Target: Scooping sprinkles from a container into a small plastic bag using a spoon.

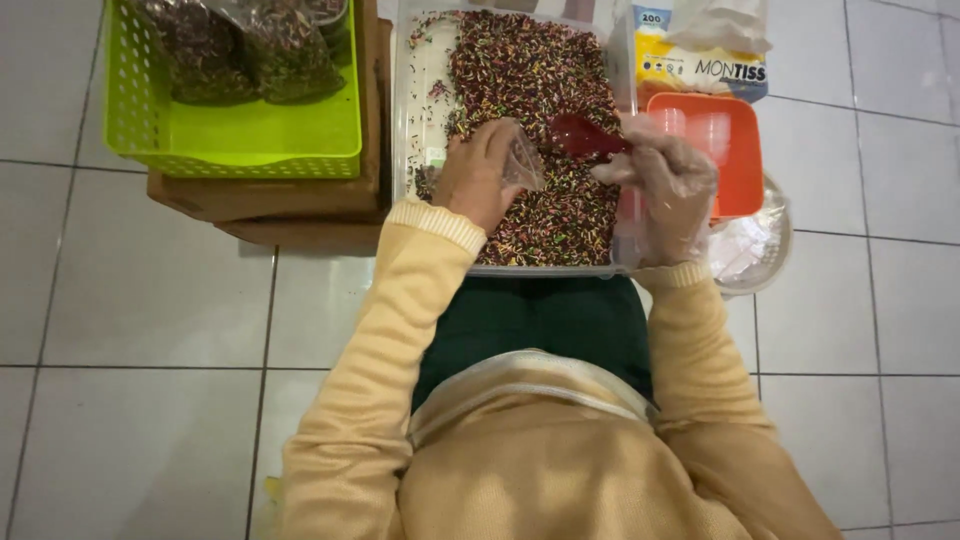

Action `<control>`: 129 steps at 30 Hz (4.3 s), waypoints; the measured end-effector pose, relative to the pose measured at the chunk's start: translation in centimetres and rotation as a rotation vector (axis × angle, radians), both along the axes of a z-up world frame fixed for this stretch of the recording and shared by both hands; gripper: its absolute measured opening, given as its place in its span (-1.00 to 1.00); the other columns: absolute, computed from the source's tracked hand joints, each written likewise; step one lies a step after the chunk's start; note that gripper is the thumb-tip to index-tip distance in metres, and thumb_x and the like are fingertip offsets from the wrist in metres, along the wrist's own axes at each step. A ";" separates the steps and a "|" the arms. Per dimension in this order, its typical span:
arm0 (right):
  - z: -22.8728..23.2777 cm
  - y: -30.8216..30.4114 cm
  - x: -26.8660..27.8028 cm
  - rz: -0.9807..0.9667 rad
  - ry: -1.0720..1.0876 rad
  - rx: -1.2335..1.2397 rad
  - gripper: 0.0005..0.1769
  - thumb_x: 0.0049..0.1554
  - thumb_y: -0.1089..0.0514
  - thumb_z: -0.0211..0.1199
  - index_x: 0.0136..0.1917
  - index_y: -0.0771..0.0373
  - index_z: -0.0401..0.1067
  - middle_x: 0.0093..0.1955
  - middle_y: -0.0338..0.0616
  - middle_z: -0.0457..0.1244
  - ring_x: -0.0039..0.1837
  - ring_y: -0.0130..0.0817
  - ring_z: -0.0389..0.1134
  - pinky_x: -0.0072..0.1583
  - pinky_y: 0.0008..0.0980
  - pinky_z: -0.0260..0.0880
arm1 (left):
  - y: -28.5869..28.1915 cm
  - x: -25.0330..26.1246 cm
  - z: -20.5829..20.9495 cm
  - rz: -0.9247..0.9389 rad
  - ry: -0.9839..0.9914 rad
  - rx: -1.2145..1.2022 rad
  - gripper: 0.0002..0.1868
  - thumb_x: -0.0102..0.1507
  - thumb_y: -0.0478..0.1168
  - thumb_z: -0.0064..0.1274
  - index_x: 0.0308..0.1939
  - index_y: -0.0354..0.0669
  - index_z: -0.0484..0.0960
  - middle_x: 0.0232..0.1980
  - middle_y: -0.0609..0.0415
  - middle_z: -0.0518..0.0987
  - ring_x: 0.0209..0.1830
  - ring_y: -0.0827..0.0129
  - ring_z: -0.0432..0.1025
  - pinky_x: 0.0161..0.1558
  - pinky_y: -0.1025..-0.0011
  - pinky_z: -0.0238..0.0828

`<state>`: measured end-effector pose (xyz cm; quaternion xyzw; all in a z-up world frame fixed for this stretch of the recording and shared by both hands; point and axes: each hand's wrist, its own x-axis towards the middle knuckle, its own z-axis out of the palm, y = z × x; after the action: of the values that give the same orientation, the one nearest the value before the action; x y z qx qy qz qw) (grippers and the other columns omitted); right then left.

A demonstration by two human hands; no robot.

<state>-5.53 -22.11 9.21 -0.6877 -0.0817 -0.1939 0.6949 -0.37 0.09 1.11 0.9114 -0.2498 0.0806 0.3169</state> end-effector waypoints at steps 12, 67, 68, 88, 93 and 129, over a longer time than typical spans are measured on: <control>1.6 2.8 -0.5 -0.126 -0.131 -0.289 -0.80 0.20 0.49 0.19 0.11 0.58 0.47 -0.25 0.28 0.35 -0.15 -0.01 0.50 -0.05 -0.11 0.63 | -1.3 0.1 -2.3 0.059 -0.121 -0.004 -0.13 0.11 -0.19 0.43 0.41 -0.16 0.28 0.38 -0.16 0.32 0.07 -0.16 0.55 0.39 -0.38 0.08; -0.3 0.5 1.1 -0.213 -0.012 0.021 -0.80 0.15 0.57 0.16 0.03 0.54 0.51 -0.07 0.29 0.37 -0.16 -0.07 0.48 -0.11 -0.10 0.67 | 0.4 -1.7 2.9 0.027 0.094 0.063 -0.32 0.26 -0.26 0.24 0.42 -0.23 0.30 0.42 -0.22 0.36 0.38 -0.15 0.35 0.45 -0.30 0.02; -0.7 -0.3 1.1 -0.147 0.007 0.055 -0.80 0.18 0.55 0.13 0.06 0.56 0.49 -0.10 0.29 0.36 -0.14 -0.02 0.48 -0.07 -0.07 0.68 | 0.4 -1.6 2.4 0.008 0.065 0.046 -0.29 0.26 -0.21 0.25 0.43 -0.20 0.28 0.42 -0.21 0.35 0.39 -0.17 0.34 0.43 -0.32 0.05; 0.1 -1.8 -1.3 -0.155 -0.214 -0.326 -0.75 0.15 0.59 0.22 0.03 0.45 0.60 -0.02 0.28 0.42 -0.21 -0.08 0.48 -0.14 -0.24 0.55 | 0.6 0.7 -1.7 -0.046 -0.035 0.073 -0.16 0.16 -0.15 0.41 0.42 -0.09 0.26 0.41 -0.15 0.35 0.45 -0.12 0.26 0.38 -0.38 0.13; 1.7 -2.2 -2.0 -0.139 -0.099 -0.136 -0.82 0.24 0.59 0.11 0.03 0.58 0.50 -0.04 0.41 0.39 -0.23 -0.12 0.47 -0.17 -0.33 0.54 | 1.2 1.2 -3.4 -0.068 -0.084 0.046 -0.40 0.19 -0.14 0.33 0.23 -0.01 0.39 0.33 -0.08 0.41 0.41 -0.06 0.30 0.41 -0.20 0.17; 3.3 0.3 -3.5 -0.092 -0.284 -0.303 -0.85 0.34 0.43 0.16 0.04 0.46 0.56 -0.08 0.25 0.43 -0.19 -0.18 0.49 -0.11 -0.33 0.52 | 0.6 0.7 -2.9 -0.006 0.028 0.032 -0.49 0.25 -0.21 0.29 0.17 -0.01 0.34 0.36 -0.18 0.41 0.42 -0.13 0.30 0.43 -0.28 0.10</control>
<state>-9.03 -21.82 12.53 -0.7531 -0.1756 -0.3058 0.5555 0.34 0.73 -1.78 0.9166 -0.2495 0.0629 0.3059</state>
